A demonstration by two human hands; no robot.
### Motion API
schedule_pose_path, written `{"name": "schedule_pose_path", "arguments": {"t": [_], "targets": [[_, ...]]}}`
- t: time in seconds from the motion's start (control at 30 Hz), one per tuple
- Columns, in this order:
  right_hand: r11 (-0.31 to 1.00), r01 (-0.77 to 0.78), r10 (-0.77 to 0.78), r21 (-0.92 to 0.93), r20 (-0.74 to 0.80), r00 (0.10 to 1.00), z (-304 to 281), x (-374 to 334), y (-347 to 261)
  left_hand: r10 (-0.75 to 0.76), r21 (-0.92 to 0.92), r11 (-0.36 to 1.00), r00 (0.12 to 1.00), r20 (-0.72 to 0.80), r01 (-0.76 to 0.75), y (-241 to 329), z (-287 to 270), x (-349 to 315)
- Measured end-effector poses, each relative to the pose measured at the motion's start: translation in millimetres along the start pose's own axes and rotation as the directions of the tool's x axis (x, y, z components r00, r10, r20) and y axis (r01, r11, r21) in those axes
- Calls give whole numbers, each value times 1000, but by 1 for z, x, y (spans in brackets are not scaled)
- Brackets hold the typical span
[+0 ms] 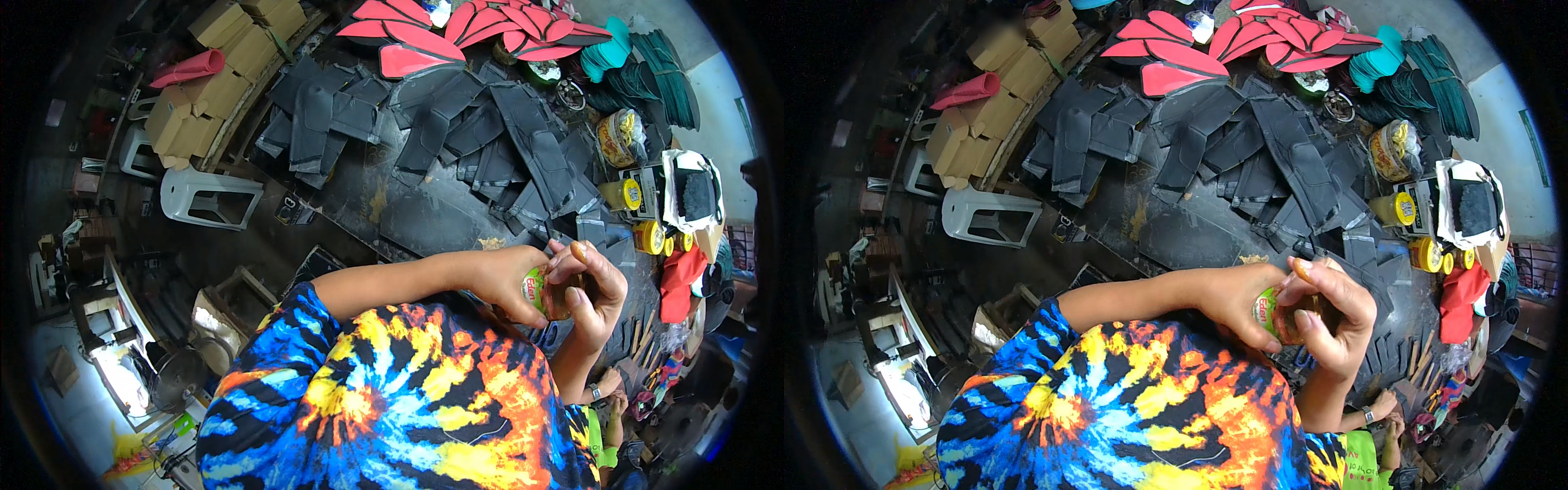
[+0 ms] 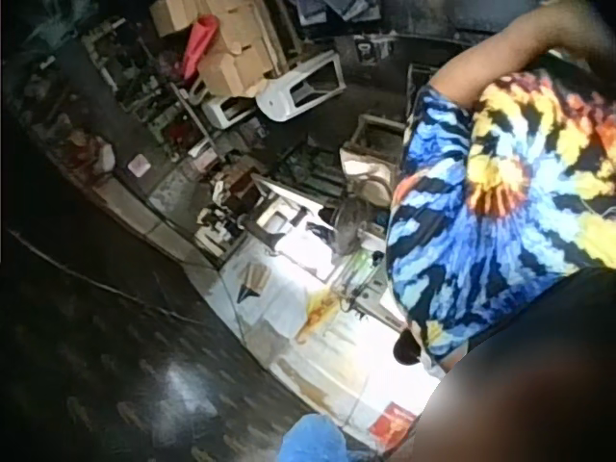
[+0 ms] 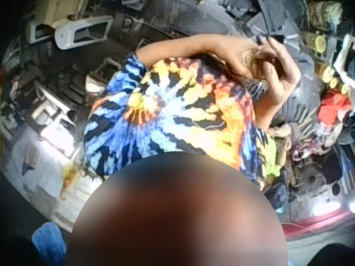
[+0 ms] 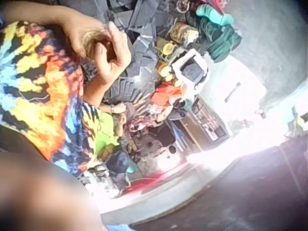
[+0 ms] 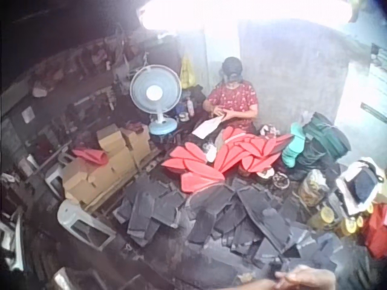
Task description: The person repeatedly picks up black shoe parts from a cluttered table, turns them over, and places them back down. They handle multiple similar parts one at a time, occasionally shifting piles to access more items.
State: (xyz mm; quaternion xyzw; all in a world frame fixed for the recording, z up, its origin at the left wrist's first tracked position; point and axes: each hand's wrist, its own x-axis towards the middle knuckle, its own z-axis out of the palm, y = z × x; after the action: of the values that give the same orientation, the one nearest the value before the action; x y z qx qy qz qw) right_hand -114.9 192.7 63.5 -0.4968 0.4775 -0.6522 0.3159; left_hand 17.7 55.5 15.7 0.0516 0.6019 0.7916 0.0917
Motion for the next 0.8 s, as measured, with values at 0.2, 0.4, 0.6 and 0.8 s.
{"name": "schedule_pose_path", "arguments": {"t": [0.2, 0.4, 0.6, 0.8], "targets": [[996, -80, 80, -31, -6, 997, 8, 0, -1, 77, 59, 996, 985, -154, -68, 5, 9, -12], [980, -191, 194, -56, 41, 980, 10, 4, 14, 104, 64, 994, 944, -313, -89, -14, 17, -17], [982, -133, 151, -136, 131, 980, 18, 11, 24, 92, 71, 995, 882, -462, -67, -16, 23, -30], [967, -248, 250, -57, 23, 968, 24, 20, 37, 63, 201, 978, 828, -557, 62, -18, 14, -36]]}}
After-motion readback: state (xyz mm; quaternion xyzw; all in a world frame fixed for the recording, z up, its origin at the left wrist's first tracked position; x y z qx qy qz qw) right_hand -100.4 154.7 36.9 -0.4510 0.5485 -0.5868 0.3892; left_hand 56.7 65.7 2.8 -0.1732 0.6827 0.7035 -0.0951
